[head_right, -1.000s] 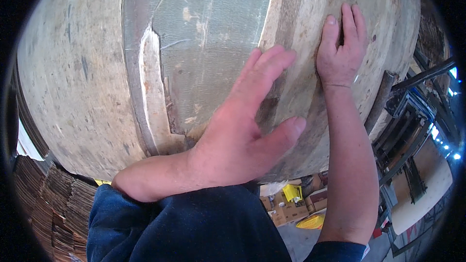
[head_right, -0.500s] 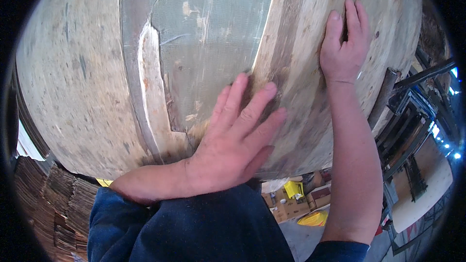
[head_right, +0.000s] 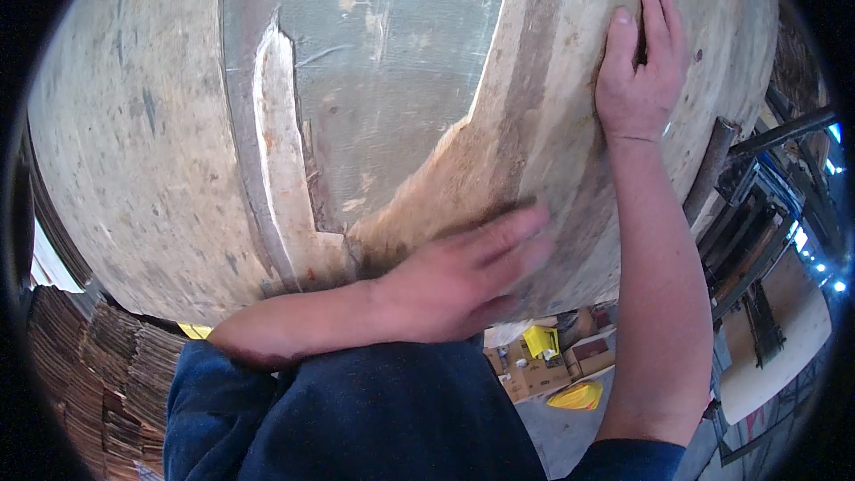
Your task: The person applies sheets of wood veneer to a larger panel, using a long lever to control a rolling machine and smoothing the sheets by hand.
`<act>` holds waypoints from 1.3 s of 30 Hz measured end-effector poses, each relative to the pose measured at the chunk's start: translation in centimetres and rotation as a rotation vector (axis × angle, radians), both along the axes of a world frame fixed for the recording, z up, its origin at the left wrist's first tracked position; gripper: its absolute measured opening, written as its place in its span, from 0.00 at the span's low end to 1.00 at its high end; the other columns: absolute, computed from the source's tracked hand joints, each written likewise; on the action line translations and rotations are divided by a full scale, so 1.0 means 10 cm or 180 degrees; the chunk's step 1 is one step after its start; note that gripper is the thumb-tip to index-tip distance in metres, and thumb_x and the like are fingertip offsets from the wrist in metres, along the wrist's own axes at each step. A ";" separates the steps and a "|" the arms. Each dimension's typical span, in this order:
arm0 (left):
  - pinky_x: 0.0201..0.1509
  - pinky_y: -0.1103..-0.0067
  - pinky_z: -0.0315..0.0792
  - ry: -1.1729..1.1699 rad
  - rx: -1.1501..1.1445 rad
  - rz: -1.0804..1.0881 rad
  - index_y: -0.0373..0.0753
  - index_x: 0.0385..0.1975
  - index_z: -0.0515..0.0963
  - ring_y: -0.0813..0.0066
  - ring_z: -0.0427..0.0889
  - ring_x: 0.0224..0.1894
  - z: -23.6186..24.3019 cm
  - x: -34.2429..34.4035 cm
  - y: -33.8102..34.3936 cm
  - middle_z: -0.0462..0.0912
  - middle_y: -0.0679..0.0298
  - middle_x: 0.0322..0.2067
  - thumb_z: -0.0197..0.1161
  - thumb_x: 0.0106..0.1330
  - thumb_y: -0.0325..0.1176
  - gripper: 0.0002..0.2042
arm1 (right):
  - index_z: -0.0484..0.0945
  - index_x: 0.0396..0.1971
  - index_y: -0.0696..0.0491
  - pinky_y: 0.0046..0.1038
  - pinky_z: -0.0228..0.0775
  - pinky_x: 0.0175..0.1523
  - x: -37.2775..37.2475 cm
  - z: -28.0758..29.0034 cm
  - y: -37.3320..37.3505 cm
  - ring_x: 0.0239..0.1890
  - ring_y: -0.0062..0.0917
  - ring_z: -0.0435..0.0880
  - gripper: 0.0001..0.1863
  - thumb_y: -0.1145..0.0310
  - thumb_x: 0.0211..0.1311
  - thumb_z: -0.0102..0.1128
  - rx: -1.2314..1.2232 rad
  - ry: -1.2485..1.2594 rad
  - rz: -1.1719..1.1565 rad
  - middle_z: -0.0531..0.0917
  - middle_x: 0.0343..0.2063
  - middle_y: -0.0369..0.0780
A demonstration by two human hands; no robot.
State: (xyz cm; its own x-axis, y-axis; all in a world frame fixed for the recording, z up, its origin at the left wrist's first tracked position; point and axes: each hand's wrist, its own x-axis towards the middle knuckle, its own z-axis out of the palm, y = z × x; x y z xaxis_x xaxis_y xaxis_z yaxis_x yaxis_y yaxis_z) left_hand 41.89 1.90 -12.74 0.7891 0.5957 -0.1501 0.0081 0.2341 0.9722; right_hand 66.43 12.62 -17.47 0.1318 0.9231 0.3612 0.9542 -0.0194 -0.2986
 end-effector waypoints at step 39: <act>0.70 0.62 0.48 0.3156 0.2912 0.1316 0.39 0.61 0.64 0.61 0.55 0.69 -0.15 -0.61 -0.80 0.60 0.60 0.65 0.54 0.62 0.44 0.28 | 0.73 0.56 0.46 0.37 0.51 0.66 0.19 -0.23 0.10 0.62 0.36 0.66 0.27 0.46 0.62 0.47 0.0010 -0.0613 -0.0228 0.69 0.60 0.40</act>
State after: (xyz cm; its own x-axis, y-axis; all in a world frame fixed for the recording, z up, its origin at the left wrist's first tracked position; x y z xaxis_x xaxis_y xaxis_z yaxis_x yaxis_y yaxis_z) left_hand 35.78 -6.08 -14.28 0.3322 0.9428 0.0283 0.8559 -0.3139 0.4110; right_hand 68.31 13.67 -19.77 0.1252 0.9127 0.3889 0.9899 -0.0886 -0.1108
